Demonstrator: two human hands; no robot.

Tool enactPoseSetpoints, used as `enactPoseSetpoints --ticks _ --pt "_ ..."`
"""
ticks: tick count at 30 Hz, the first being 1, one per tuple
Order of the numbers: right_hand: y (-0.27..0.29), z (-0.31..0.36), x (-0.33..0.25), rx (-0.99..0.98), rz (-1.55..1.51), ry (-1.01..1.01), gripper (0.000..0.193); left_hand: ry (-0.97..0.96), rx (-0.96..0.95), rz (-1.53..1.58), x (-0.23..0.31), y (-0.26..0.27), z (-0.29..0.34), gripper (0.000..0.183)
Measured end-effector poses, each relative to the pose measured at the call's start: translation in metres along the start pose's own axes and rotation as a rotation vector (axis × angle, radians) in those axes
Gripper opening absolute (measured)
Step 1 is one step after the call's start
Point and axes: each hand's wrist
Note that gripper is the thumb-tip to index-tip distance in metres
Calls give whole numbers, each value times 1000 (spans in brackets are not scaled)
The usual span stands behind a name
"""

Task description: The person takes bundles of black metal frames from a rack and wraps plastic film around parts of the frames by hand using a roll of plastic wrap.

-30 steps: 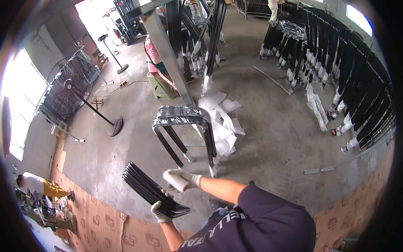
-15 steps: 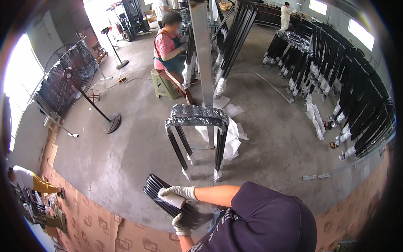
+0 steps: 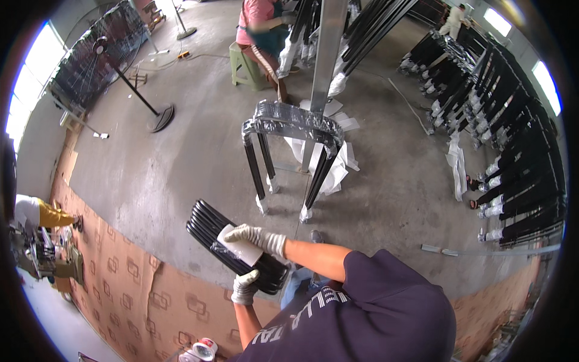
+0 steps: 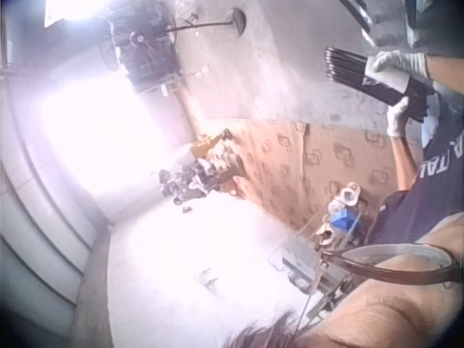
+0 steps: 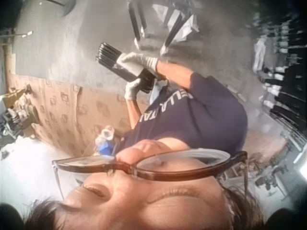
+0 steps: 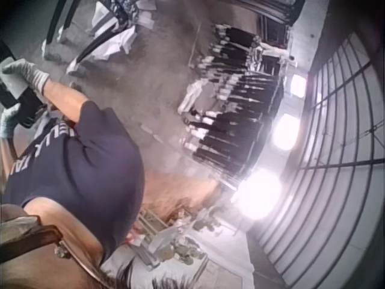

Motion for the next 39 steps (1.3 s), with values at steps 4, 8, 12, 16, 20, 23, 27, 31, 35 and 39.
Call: enactPoseSetpoints --ticks 4,8,12,16,20,23,27,31,35,39 --pt "33 -4 -17 -38 115 11 31 -45 165 -300 -7 -23 -15 43" --pt "86 -20 -24 -130 234 42 34 -101 140 -478 -37 -22 -60 55" --pt "134 -29 -37 -13 326 29 32 85 181 -437 -47 -59 -98 57" --pt "182 -37 -76 13 267 -25 29 33 278 -103 -82 -46 -169 33" --pt "216 -45 -102 22 260 39 33 193 225 109 -85 -67 -222 34" --pt "234 -50 -115 66 322 90 37 295 114 293 -85 -91 -247 43" --pt "238 -35 -131 242 486 165 42 21 -61 135 -70 -100 -248 47" --pt "269 -32 -133 155 286 84 35 -390 -234 -227 -47 -59 -271 24" --pt "253 -31 -135 127 371 32 31 -116 -70 391 -2 -13 -299 33" --pt "255 -31 -108 106 303 -37 41 -154 56 516 46 -53 -287 63"
Point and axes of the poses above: each hand's wrist, its own z-axis away from the middle knuckle, its own y-axis out of the back of the hand, x = y × z, and after that the axes turned 7 degrees about x, right-handed
